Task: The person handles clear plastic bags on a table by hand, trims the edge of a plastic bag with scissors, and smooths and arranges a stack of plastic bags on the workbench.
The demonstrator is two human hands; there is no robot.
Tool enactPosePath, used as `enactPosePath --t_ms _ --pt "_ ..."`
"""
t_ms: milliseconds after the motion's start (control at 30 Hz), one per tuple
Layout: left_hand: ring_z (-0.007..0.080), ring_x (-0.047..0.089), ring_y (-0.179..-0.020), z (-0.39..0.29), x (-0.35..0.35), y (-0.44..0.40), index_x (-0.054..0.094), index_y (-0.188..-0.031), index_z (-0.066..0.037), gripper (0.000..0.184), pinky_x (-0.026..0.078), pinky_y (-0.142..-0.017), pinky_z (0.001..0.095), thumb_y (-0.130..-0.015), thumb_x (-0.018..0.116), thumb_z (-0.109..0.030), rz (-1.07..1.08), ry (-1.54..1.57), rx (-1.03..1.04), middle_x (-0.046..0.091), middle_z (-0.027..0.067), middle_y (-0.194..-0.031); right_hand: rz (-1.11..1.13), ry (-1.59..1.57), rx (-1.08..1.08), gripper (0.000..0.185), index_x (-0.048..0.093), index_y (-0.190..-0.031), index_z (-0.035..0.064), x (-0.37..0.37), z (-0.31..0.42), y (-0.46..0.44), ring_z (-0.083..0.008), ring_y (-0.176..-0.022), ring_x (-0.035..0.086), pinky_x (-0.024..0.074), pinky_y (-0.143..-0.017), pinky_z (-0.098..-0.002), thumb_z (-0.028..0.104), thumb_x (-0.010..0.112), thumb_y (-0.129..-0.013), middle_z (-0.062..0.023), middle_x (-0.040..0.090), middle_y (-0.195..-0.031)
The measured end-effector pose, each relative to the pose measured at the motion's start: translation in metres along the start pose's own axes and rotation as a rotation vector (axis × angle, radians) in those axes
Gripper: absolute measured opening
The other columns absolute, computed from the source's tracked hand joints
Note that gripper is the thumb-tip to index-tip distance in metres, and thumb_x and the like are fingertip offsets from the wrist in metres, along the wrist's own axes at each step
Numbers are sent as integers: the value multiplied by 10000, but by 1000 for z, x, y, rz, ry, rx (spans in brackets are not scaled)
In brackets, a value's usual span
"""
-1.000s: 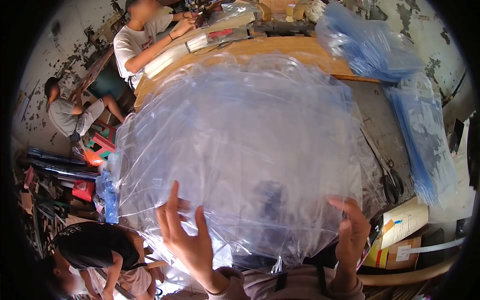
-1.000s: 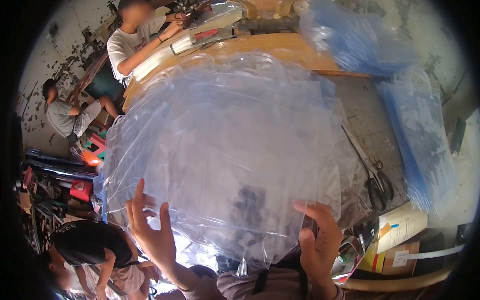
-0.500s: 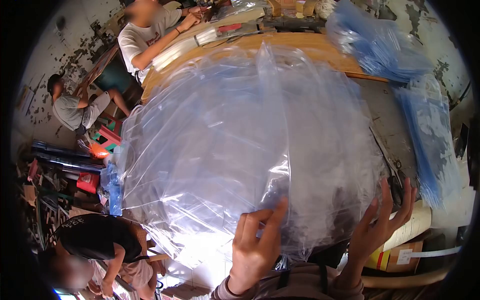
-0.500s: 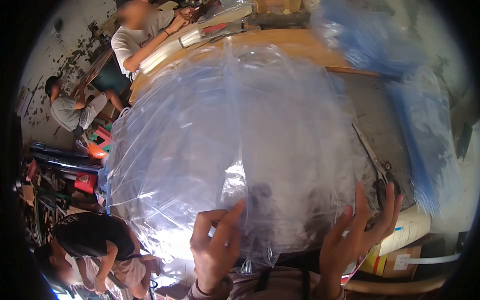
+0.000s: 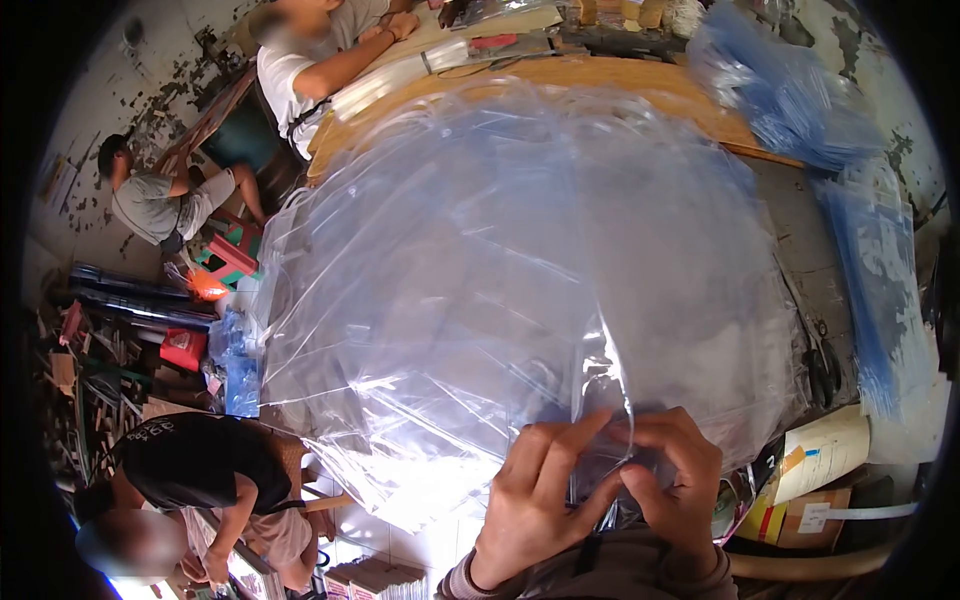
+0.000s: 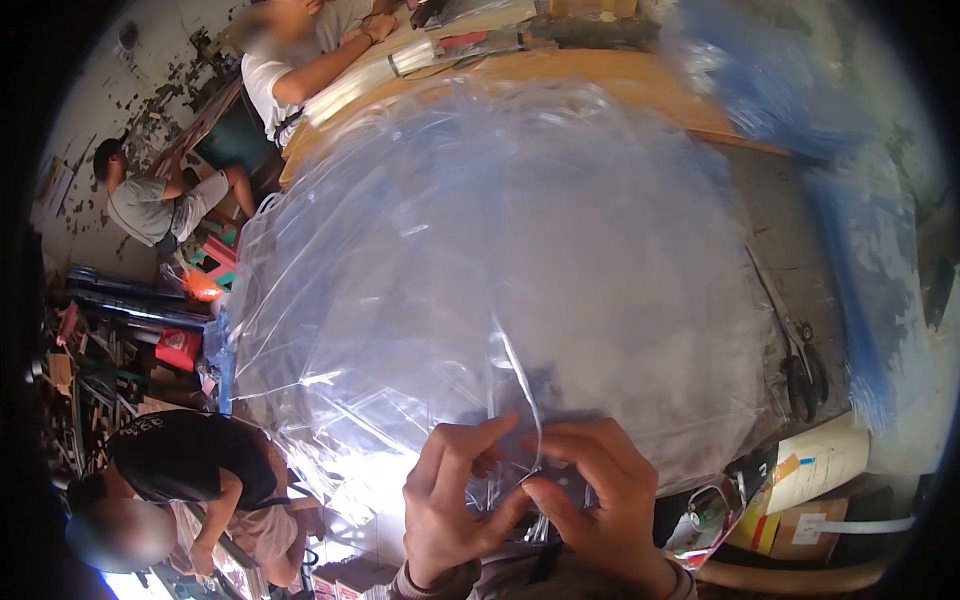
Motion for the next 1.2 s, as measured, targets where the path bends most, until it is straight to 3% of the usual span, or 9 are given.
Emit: enactPosePath --t_ms 333,467,733,967,1033,1067,1133,1167,1200 --pt "230 620 -702 8 -11 2 544 -1154 -7 445 508 -560 314 -717 618 32 -77 113 -49 617 105 -844 -105 -82 186 178 616 -846 19 4 -13 4 -233 -754 595 468 -657 -295 -36 624 -677 -98 612 -870" --pt "222 616 -682 13 -13 6 512 -1182 1 502 501 -522 322 -687 558 73 -150 113 -113 611 99 -822 -88 89 84 154 555 -766 9 2 -9 0 -236 -759 585 465 -651 -297 -57 596 -633 -114 580 -898" --pt "282 617 -813 -2 -12 0 453 -1298 12 668 522 -538 334 -635 518 55 -146 -421 -16 510 204 -1126 -54 103 46 136 509 -727 1 -1 -9 0 -233 -797 567 465 -650 -292 -48 592 -631 -134 542 -961" --pt "376 570 -1042 2 -7 4 433 -1318 1 563 548 -610 316 -769 557 -13 -157 -357 -45 444 255 -1271 -59 52 56 109 532 -748 4 -5 -10 2 -230 -805 566 471 -659 -285 -30 612 -682 -131 550 -967" --pt "403 569 -1040 4 -7 4 417 -1291 73 617 568 -601 326 -833 638 -276 -147 -372 -48 422 301 -1275 153 162 -66 172 578 -847 40 -3 -5 3 -279 -937 546 460 -768 -361 124 677 -734 -161 528 -1110" --pt "403 569 -1040 4 -8 4 417 -1291 73 617 568 -601 326 -833 638 -276 -146 -365 -35 422 301 -1275 141 171 -68 172 578 -847 40 -7 1 4 -279 -937 546 460 -768 -361 124 677 -734 -161 528 -1110" --pt "425 545 -1078 2 -14 6 399 -1293 86 720 570 -570 340 -827 624 -415 -255 -215 -6 368 338 -1310 222 582 -155 395 594 -1006 88 -8 21 8 -349 -1114 464 382 -890 -484 359 696 -737 -200 425 -1296" --pt "369 577 -1055 1 -15 7 456 -1297 7 594 576 -589 325 -822 651 -291 -300 -194 -59 367 272 -1362 292 620 -142 643 536 -1197 137 -7 15 15 -401 -1239 357 286 -950 -579 524 659 -699 -226 301 -1405" --pt "369 577 -1055 -3 -13 7 456 -1297 7 594 576 -589 325 -822 651 -291 -294 -188 -48 367 272 -1362 280 627 -136 643 536 -1197 137 -7 13 16 -401 -1239 357 286 -950 -579 524 659 -699 -226 301 -1405"
Point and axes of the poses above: each hand's wrist, its own y-axis away from the middle knuckle, its own x-axis out of the palm, z = x × y, the point moved 5 cm from there along -y, towards the middle knuckle
